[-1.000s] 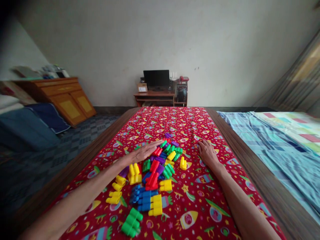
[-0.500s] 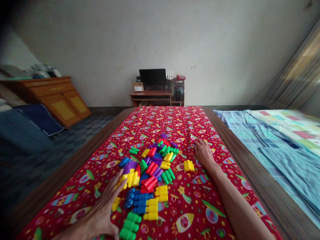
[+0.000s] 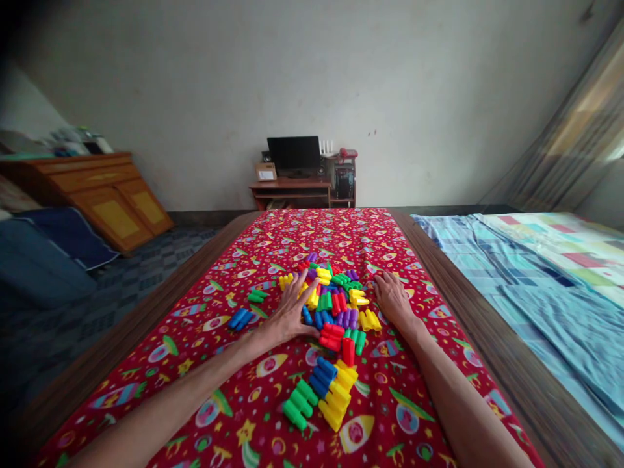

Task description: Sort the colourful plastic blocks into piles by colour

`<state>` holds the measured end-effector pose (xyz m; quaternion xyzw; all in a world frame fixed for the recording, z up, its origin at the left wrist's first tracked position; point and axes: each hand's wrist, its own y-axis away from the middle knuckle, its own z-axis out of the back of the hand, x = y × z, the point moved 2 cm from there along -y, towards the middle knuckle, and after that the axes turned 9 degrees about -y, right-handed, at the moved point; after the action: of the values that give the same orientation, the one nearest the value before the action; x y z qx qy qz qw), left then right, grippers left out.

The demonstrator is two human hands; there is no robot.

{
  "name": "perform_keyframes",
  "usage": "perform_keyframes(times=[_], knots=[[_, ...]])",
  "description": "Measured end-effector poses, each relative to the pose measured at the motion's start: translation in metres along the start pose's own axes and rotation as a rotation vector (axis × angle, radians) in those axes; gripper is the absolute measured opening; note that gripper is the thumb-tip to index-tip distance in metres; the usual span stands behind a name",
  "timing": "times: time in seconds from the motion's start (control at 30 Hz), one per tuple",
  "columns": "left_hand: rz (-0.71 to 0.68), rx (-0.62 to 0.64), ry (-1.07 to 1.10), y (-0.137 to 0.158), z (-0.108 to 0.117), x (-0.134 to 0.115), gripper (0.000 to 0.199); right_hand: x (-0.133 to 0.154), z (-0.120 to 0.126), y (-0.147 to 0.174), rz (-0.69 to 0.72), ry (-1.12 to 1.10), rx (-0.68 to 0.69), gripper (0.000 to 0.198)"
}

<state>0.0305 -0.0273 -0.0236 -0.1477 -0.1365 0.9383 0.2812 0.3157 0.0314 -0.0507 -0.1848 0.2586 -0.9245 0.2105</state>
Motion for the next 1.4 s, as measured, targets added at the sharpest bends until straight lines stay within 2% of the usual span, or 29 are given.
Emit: perform_keyframes(times=[0.07,0.13,0.2,0.3,0.37,0.5,0.6,0.7,0.73,0.83,0.9,1.07,1.17,1.2,1.27,1.33,1.4], knots=[[0.016,-0.043,-0.006,0.003,0.015,0.012,0.11,0.0,-0.001,0.0,-0.002,-0.003,-0.004,0.032],[0.068,-0.074,-0.035,0.021,0.032,0.032,0.089,-0.001,-0.002,0.0,-0.005,-0.01,-0.011,0.032],[0.177,-0.114,-0.088,0.046,0.042,0.058,0.068,-0.001,-0.003,0.0,-0.011,-0.016,-0.007,0.032],[0.393,-0.176,-0.07,0.071,0.037,0.087,0.06,-0.001,-0.004,-0.001,-0.032,-0.019,0.006,0.033],[0.433,-0.162,-0.018,0.068,0.022,0.09,0.062,0.0,-0.003,-0.001,-0.04,-0.018,0.007,0.033],[0.331,-0.127,0.141,0.016,-0.008,0.059,0.064,0.002,-0.001,-0.001,-0.036,-0.018,0.012,0.034],[0.284,-0.152,0.322,-0.035,-0.013,0.043,0.063,0.001,-0.001,-0.002,-0.029,-0.025,0.023,0.033],[0.322,-0.21,0.426,-0.078,-0.006,0.056,0.062,0.0,-0.002,-0.002,-0.028,-0.022,0.022,0.032],[0.314,-0.192,0.432,-0.09,-0.003,0.063,0.064,-0.001,-0.002,-0.002,-0.03,-0.021,0.023,0.032],[0.268,-0.065,0.443,-0.117,-0.002,0.082,0.071,-0.001,-0.003,-0.002,-0.042,-0.019,0.031,0.031],[0.203,0.05,0.449,-0.128,-0.006,0.083,0.073,-0.001,-0.003,-0.002,-0.05,-0.016,0.028,0.03],[-0.049,0.277,0.474,-0.132,-0.007,0.049,0.064,0.0,-0.004,-0.002,-0.056,-0.007,0.007,0.031],[-0.236,0.289,0.386,-0.113,0.009,0.014,0.056,-0.001,-0.004,-0.002,-0.052,-0.026,0.003,0.031],[-0.308,0.255,0.308,-0.101,0.017,-0.001,0.054,-0.001,-0.003,-0.002,-0.051,-0.032,0.003,0.031],[-0.362,0.143,0.146,-0.068,0.033,-0.032,0.049,0.0,-0.003,-0.002,-0.05,-0.035,0.006,0.031],[-0.526,0.158,0.055,-0.027,0.042,-0.069,0.049,0.001,-0.002,-0.003,-0.051,-0.025,0.006,0.032],[-0.773,0.203,-0.009,0.016,0.042,-0.102,0.049,0.002,-0.001,-0.003,-0.051,-0.014,0.01,0.032]])
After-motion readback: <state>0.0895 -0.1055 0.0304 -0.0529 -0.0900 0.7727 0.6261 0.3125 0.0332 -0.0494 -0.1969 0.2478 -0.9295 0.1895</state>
